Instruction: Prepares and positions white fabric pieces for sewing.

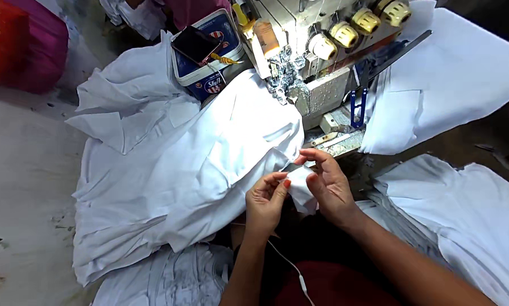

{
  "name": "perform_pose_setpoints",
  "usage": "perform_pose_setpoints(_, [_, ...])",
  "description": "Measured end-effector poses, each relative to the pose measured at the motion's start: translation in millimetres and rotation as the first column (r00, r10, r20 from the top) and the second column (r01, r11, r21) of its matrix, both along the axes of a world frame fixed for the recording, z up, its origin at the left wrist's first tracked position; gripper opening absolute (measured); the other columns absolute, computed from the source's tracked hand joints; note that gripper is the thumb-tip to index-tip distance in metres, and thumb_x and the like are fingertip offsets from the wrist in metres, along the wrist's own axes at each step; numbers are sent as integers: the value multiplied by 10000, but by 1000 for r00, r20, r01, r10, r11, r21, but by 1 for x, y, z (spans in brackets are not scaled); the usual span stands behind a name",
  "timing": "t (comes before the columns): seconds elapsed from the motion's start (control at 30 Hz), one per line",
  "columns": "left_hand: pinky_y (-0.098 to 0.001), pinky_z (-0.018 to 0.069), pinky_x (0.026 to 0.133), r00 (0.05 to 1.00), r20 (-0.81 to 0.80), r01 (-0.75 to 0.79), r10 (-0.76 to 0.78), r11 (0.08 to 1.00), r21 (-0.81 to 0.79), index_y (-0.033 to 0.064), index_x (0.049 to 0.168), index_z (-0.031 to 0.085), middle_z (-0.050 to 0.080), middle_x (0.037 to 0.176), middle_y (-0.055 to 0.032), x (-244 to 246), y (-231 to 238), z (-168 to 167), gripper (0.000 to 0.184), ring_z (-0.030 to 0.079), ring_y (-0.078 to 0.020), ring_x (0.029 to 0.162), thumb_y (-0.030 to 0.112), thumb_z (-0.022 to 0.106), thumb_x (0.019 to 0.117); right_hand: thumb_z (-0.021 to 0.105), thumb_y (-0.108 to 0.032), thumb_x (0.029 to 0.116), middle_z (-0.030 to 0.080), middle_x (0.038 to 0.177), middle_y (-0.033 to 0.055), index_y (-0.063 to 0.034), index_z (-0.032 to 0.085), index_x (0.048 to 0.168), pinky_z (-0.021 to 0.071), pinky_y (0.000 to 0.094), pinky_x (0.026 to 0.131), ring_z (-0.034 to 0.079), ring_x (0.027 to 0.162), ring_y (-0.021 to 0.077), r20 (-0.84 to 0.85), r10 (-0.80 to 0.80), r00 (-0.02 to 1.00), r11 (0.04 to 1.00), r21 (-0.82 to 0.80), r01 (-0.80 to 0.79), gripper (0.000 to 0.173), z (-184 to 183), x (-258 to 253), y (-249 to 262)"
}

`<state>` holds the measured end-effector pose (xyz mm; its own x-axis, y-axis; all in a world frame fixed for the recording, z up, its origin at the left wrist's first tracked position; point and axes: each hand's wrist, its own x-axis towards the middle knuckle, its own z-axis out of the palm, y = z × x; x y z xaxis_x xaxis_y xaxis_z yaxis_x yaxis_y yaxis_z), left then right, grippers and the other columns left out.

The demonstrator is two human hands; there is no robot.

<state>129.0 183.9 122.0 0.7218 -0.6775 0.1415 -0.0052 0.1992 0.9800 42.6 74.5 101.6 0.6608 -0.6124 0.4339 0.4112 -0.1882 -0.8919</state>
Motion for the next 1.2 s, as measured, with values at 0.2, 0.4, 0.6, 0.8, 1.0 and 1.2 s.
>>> perform_pose_setpoints(0.2, [-180, 589, 779, 969, 230, -59, 93, 987, -152, -10, 1074, 672, 744, 963, 84, -1, 9, 1, 198, 688, 17, 857, -88, 674, 891, 700, -167, 947, 674, 994, -43, -17, 527, 1150, 578, 170, 815, 666, 881, -27, -94, -8, 996, 987, 157, 23, 306, 6, -2, 14])
perform_pose_setpoints(0.4, [-176, 582, 765, 929, -197, 207, -313, 881, -426, 213, 1142, 747, 765, 989, 68, 6, 21, -5, 198, 710, 0, 868, 282, 612, 1015, 621, -56, 993, 711, 986, -101, -70, 707, 1022, 559, 143, 842, 652, 916, -57, 54, 51, 997, 998, 20, -52, 93, 16, -8, 16])
perform_pose_setpoints(0.6, [-126, 520, 876, 846, -50, 461, -531, 774, -434, 229, 1219, 721, 742, 1051, 154, 15, 23, -14, 233, 653, 89, 960, 229, 630, 1004, 741, -136, 933, 624, 990, -106, -136, 600, 1024, 538, 116, 806, 604, 907, -70, 112, 234, 966, 965, 91, -244, 168, 22, -8, 33])
perform_pose_setpoints(0.8, [-108, 489, 840, 805, 25, 547, -593, 726, -417, 212, 1087, 688, 688, 980, 164, 25, 27, -20, 102, 611, 99, 943, 248, 656, 997, 713, -247, 966, 568, 1017, -36, -89, 626, 960, 486, 89, 852, 552, 1003, -59, 33, 315, 948, 949, -5, -315, 180, 16, -9, 27])
perform_pose_setpoints(1.0, [-147, 470, 922, 898, 183, 435, -400, 867, -241, 198, 1009, 647, 619, 1088, 136, 31, 22, -12, 117, 562, 52, 1076, 288, 580, 1043, 507, -278, 1084, 562, 1015, 87, -46, 518, 984, 447, 172, 968, 565, 1056, 66, -1, 100, 995, 926, -366, -94, 253, 15, -6, 18])
perform_pose_setpoints(1.2, [-168, 532, 847, 846, 373, 390, -380, 919, 52, 140, 1030, 564, 664, 860, 159, 61, 25, 28, 64, 630, 79, 875, 177, 615, 1021, 639, -203, 998, 618, 807, -105, -16, 616, 1071, 485, 70, 685, 557, 731, -120, -179, 280, 943, 950, -88, -299, 202, 34, -13, -1])
